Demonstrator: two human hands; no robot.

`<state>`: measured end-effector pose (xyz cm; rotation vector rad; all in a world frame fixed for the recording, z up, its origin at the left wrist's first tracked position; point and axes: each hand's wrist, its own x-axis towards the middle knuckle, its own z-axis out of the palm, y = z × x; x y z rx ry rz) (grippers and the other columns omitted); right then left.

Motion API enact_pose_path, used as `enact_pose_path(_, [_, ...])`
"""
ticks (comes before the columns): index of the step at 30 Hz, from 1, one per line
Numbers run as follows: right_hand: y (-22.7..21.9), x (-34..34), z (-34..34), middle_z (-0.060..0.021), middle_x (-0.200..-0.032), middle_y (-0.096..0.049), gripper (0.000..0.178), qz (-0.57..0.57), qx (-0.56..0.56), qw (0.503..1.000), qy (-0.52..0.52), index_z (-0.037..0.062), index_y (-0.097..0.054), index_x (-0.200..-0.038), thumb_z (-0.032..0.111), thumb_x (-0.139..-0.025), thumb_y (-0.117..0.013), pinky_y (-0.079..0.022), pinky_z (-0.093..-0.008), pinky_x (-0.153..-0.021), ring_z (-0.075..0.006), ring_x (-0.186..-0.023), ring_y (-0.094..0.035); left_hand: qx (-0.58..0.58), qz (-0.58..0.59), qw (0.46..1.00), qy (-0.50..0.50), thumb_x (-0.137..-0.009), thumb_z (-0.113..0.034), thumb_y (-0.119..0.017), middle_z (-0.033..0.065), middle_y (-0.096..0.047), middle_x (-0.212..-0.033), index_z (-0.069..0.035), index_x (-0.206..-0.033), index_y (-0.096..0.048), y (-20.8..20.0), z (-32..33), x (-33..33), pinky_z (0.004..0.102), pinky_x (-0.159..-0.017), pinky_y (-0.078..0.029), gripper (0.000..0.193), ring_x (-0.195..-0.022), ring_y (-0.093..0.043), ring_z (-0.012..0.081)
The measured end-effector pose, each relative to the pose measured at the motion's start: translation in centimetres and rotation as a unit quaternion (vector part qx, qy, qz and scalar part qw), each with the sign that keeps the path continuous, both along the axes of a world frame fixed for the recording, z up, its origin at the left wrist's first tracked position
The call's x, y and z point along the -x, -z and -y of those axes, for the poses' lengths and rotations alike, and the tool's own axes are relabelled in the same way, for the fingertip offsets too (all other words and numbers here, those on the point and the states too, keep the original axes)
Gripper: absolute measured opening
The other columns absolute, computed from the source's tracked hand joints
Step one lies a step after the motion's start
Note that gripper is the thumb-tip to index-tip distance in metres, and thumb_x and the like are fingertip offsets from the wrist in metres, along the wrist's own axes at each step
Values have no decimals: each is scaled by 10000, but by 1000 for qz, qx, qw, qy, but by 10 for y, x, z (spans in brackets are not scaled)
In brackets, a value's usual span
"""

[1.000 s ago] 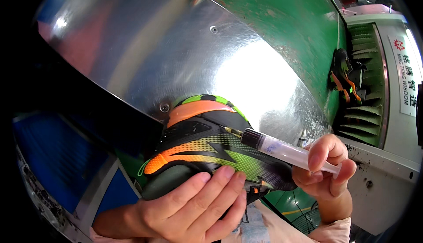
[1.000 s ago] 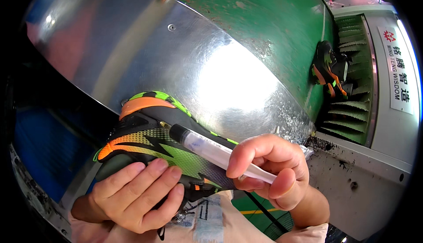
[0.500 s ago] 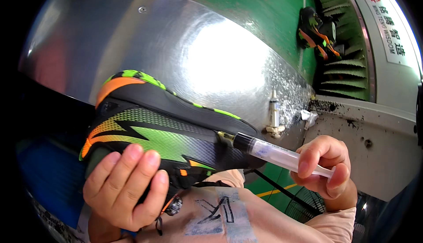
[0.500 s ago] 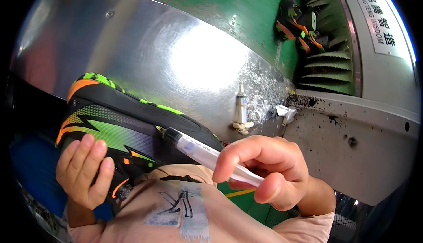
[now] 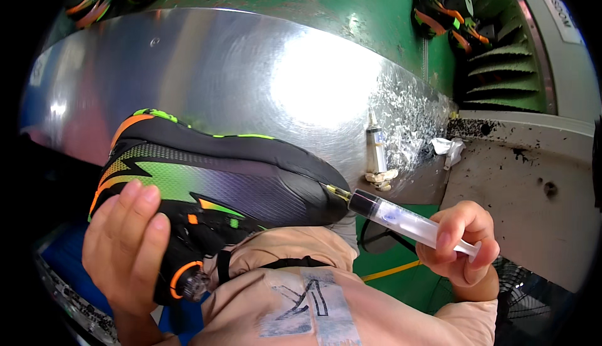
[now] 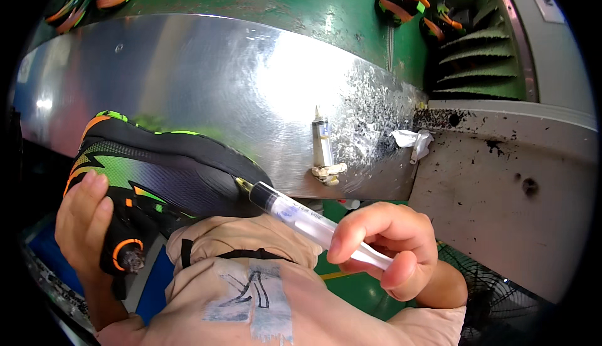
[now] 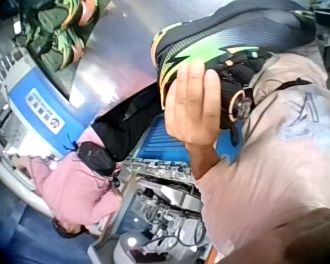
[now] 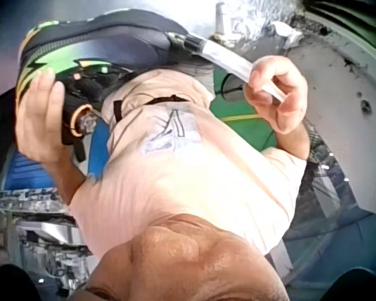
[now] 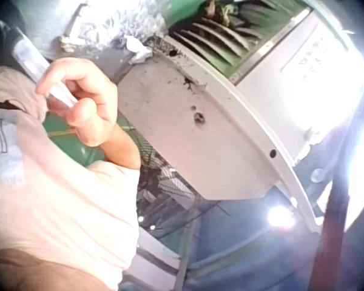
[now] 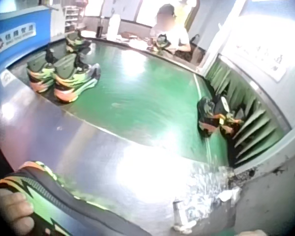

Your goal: The person applies adhesive to the seams of several shoes using a syringe and a small sponge, handling them one at a time and placing them back on a conveyor belt.

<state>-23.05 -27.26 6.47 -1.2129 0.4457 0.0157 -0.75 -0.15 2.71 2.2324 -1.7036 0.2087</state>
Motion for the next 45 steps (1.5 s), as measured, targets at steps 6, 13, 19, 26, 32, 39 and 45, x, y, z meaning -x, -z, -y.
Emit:
enact_pose_path(6, [39,6,16,-28,-804,-508,726,41,-142,988,47,-40,-483,-1130,619,-825,-484,-306,-205,-547,-44,-607,-362,-90,-2,995,34,-820,-118,-571,241,-644,-1040,33,-1027,-557,-35,38,-27,445,-842,-506,256,-951,-647,393])
enact_pose_path(13, [74,9,16,-5,-803,-489,713,8,-166,973,158,-36,-455,-1185,605,-875,-483,-263,-169,-596,-30,-652,-344,-258,14,965,45,-556,-334,-839,82,-643,-1024,-46,-1056,-599,-38,104,-62,347,-804,-403,625,-870,-567,273])
enact_pose_path(19, [92,19,26,31,-786,-493,699,62,-205,963,161,-35,-446,-1212,582,-884,-482,-279,-158,-600,-5,-661,-357,-314,-10,947,-69,-462,-346,-890,82,-600,-892,-48,-1031,-584,-54,119,-34,343,-784,-416,712,-833,-520,269])
enact_pose_path(26, [103,21,28,35,-784,-484,656,126,-183,961,162,-40,-448,-1221,536,-910,-483,-274,-163,-578,-3,-656,-364,-281,-173,924,-195,-528,-262,-818,160,-576,-1006,62,-1132,-511,-64,131,9,335,-858,-431,751,-917,-574,269])
enact_pose_path(32, [96,9,19,25,-824,-485,576,149,-164,955,198,-41,-458,-1219,460,-938,-503,-304,-162,-601,-9,-674,-385,-266,-192,915,-233,-578,-232,-773,148,-578,-969,45,-1178,-507,-62,138,33,335,-833,-417,712,-866,-548,277])
enact_pose_path(39, [91,8,-2,28,-831,-483,555,152,-117,954,229,-43,-465,-1214,437,-939,-517,-309,-167,-600,-7,-678,-386,-225,-183,934,-208,-683,-114,-728,179,-553,-1208,75,-1125,-534,-54,129,53,332,-844,-405,519,-881,-550,259])
enact_pose_path(45, [79,11,-23,48,-753,-480,527,143,-91,961,219,-37,-473,-1219,407,-941,-531,-279,-177,-565,-6,-644,-376,-182,-247,910,-279,-761,-128,-697,155,-614,-1053,85,-1264,-449,-58,132,69,310,-837,-425,600,-864,-580,217])
